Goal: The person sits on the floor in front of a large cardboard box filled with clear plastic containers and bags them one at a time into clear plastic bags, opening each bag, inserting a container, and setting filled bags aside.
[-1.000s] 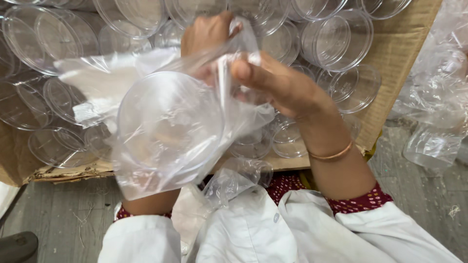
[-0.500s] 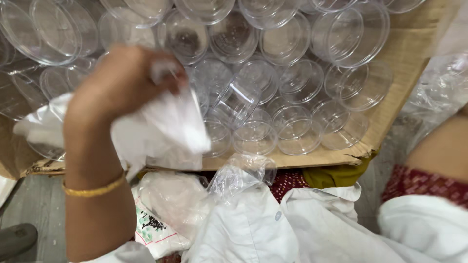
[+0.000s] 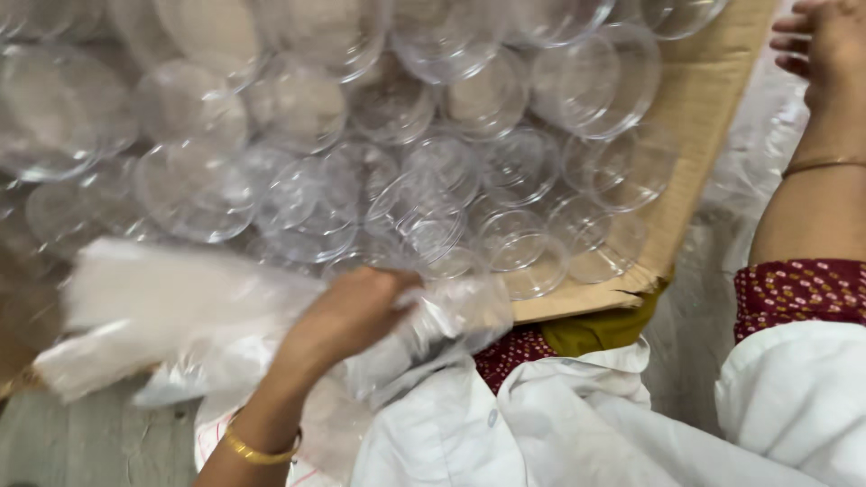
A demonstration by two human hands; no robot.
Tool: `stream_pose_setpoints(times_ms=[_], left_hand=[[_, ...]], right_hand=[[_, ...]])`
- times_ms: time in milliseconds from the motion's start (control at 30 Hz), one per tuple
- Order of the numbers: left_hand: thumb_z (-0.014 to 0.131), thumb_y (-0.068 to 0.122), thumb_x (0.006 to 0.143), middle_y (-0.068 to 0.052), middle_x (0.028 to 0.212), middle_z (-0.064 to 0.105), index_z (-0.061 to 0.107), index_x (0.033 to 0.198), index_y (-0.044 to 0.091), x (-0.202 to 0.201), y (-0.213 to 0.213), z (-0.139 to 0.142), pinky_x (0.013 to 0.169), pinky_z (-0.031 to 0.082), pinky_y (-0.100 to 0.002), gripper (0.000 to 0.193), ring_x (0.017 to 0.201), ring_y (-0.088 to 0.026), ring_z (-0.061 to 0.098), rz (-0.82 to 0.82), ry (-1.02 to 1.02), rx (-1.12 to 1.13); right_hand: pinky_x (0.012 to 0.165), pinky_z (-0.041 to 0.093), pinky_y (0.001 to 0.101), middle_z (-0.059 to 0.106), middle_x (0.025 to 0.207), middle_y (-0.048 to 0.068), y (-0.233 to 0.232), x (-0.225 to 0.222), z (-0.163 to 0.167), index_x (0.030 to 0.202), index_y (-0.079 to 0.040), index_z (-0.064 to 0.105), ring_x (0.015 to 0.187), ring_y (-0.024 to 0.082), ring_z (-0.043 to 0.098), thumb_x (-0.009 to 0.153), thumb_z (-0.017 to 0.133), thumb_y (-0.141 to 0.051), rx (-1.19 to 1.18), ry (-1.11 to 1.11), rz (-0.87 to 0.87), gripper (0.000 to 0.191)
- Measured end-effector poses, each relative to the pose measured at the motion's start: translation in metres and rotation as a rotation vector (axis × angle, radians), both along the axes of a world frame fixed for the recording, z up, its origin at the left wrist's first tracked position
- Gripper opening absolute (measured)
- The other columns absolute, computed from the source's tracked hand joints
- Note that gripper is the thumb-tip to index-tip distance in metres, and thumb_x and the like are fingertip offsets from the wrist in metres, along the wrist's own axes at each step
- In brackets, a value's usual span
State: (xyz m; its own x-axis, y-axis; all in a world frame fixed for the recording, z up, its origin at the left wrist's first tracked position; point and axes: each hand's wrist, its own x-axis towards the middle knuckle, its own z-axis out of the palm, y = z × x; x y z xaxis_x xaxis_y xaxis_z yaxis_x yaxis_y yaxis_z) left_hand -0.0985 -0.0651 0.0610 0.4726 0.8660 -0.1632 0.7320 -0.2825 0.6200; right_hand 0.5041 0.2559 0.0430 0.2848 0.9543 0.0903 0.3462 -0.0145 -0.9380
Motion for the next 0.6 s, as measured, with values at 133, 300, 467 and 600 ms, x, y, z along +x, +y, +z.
stream_pose_setpoints(times_ms=[133, 300, 467, 600], left_hand=[[0.067, 0.008, 0.087, -0.016, 0.082, 0.074, 0.07, 0.122, 0.012, -0.021, 0.018, 0.02, 0.061, 0.054, -0.039, 0.035, 0.062, -0.027, 0.073, 0.498, -0.19, 0.086], [0.07, 0.011, 0.097, -0.018, 0.079, 0.07, 0.071, 0.113, 0.005, -0.009, 0.044, 0.004, 0.063, 0.05, -0.04, 0.017, 0.065, -0.029, 0.069, 0.674, -0.233, 0.471], [0.072, 0.01, 0.094, -0.016, 0.089, 0.07, 0.071, 0.107, 0.003, 0.001, 0.05, -0.029, 0.071, 0.051, -0.042, 0.014, 0.079, -0.035, 0.068, 0.629, -0.179, 0.715], [0.073, 0.011, 0.094, -0.014, 0.092, 0.072, 0.07, 0.107, 0.003, 0.001, 0.05, -0.031, 0.07, 0.052, -0.039, 0.015, 0.079, -0.032, 0.07, 0.645, -0.288, 0.68]], right_hand=[[0.074, 0.06, 0.0343, 0.072, 0.108, 0.004, -0.034, 0.025, -0.019, 0.125, -0.013, 0.065, 0.088, 0.013, 0.068, 0.106, 0.058, -0.021, -0.094, -0.055, -0.15, 0.021], [0.065, 0.06, 0.0356, 0.057, 0.133, 0.014, -0.022, -0.032, -0.064, 0.147, -0.004, 0.051, 0.11, 0.024, 0.062, 0.098, 0.078, -0.009, 0.115, -0.372, 0.032, 0.056], [0.068, 0.059, 0.0352, 0.059, 0.132, 0.013, 0.028, -0.111, -0.092, 0.143, -0.005, 0.054, 0.11, 0.023, 0.063, 0.098, 0.078, -0.008, 0.086, -0.659, 0.092, 0.051], [0.071, 0.059, 0.0349, 0.06, 0.132, 0.013, 0.038, -0.092, -0.074, 0.14, -0.005, 0.056, 0.11, 0.023, 0.064, 0.099, 0.078, -0.008, 0.165, -0.516, -0.064, 0.047]])
